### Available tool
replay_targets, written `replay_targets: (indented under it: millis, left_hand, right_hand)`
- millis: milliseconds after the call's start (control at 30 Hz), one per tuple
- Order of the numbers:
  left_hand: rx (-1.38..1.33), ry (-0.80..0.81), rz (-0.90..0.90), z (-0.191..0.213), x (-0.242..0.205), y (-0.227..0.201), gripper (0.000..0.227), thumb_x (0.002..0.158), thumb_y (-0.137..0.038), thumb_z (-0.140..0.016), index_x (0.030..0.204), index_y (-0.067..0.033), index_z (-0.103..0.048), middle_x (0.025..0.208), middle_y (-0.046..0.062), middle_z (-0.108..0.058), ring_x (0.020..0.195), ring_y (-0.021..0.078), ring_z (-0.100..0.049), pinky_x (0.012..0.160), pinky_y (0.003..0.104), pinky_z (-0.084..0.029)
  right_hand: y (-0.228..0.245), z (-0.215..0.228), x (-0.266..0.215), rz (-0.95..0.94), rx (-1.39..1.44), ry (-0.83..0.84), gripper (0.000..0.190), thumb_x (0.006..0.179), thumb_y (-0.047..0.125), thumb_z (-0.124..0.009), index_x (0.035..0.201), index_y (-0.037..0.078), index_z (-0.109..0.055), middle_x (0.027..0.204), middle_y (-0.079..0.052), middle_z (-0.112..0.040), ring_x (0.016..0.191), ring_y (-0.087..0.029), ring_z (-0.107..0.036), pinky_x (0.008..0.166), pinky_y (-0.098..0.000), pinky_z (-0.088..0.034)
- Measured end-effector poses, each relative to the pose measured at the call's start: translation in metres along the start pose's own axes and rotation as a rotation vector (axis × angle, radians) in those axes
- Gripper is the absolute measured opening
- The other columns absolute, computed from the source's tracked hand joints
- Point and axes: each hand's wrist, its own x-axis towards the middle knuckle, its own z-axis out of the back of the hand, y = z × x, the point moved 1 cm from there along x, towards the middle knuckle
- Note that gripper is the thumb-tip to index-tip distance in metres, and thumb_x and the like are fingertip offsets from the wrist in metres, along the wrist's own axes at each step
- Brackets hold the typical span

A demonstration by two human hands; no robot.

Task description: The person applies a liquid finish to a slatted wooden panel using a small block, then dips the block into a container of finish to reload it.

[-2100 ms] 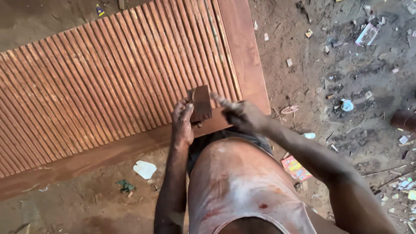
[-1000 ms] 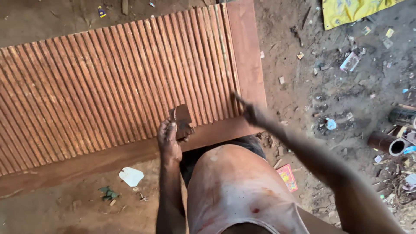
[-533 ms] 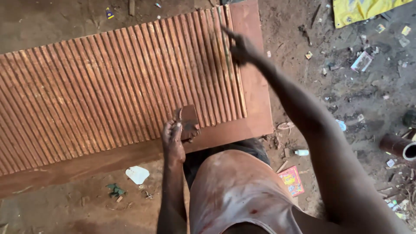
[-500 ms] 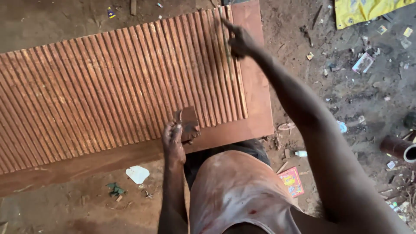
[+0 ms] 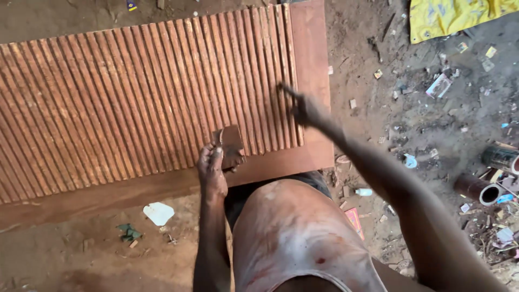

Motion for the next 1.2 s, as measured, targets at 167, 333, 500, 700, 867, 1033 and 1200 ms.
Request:
replay_targets:
  millis: [167,333,500,700,867,1033,1200]
  left_hand:
    - [-0.002,0.111,-0.023,-0.014,0.006,-0.004,0.019,0.106,-0.019,-0.057,0.12,-0.005,-0.057,0.09,0.006,-0.07,0.07,0.0145,-0.07,0.048,0.026,-0.051]
    - [0.032,0.112,-0.018,-0.017,0.004,0.008,0.019,0.108,-0.018,-0.056,0.12,-0.0028,-0.058,0.09,0.009,-0.07,0.068,0.0155,-0.069,0.048,0.027,-0.052]
    - [0.024,0.123,0.084,-0.032,-0.003,0.012,0.02,0.104,-0.02,-0.054,0.117,-0.0058,-0.057,0.09,0.009,-0.073,0.066,0.0163,-0.071,0.047,0.027,-0.053]
    - [-0.054,0.231,0.207,-0.051,-0.002,0.024,0.025,0.107,-0.023,-0.057,0.117,-0.0016,-0.063,0.089,0.009,-0.075,0.069,0.0118,-0.07,0.052,0.023,-0.052]
    - [-0.119,0.206,0.267,-0.046,-0.002,0.03,0.021,0.104,-0.02,-0.059,0.116,-0.0031,-0.062,0.091,0.009,-0.074,0.067,0.0127,-0.07,0.05,0.023,-0.051]
    - [-0.222,0.214,0.054,-0.039,0.008,0.003,0.02,0.107,-0.022,-0.057,0.114,-0.0032,-0.061,0.092,0.012,-0.075,0.067,0.0142,-0.069,0.052,0.025,-0.053]
    - [-0.099,0.129,0.062,-0.036,0.009,0.0,0.015,0.105,-0.02,-0.057,0.108,-0.006,-0.058,0.088,0.009,-0.073,0.068,0.0159,-0.071,0.048,0.028,-0.053]
  right_hand:
    - [0.005,-0.046,-0.101,0.052,-0.097,-0.085,0.084,0.083,0.009,-0.053,0.162,0.03,-0.034,0.062,-0.022,-0.065,0.05,-0.041,-0.061,0.053,-0.0546,-0.049]
    - [-0.009,-0.063,-0.149,0.024,-0.043,0.057,0.079,0.081,0.015,-0.06,0.156,0.031,-0.042,0.064,-0.025,-0.064,0.054,-0.043,-0.063,0.056,-0.0544,-0.051]
    - [0.004,-0.026,-0.135,-0.063,0.534,0.285,0.07,0.088,0.008,-0.048,0.156,0.022,-0.047,0.062,-0.02,-0.064,0.054,-0.037,-0.063,0.054,-0.0472,-0.056]
    - [0.06,-0.002,-0.136,0.565,0.061,0.041,0.073,0.094,0.015,-0.061,0.162,0.012,-0.034,0.072,-0.016,-0.067,0.055,-0.033,-0.061,0.054,-0.0457,-0.051]
    - [0.042,0.006,-0.135,0.691,-0.027,0.061,0.059,0.088,0.018,-0.067,0.145,0.019,-0.05,0.081,-0.014,-0.072,0.051,-0.03,-0.062,0.052,-0.0425,-0.053]
    - [0.032,0.023,-0.098,0.185,0.197,0.175,0.067,0.094,0.015,-0.058,0.156,0.03,-0.04,0.079,-0.003,-0.074,0.055,-0.016,-0.066,0.051,-0.0336,-0.06]
    - [0.022,0.071,0.072,0.065,0.509,0.059,0.066,0.109,0.017,-0.048,0.166,0.025,-0.017,0.071,-0.01,-0.066,0.043,-0.012,-0.053,0.039,-0.0306,-0.052]
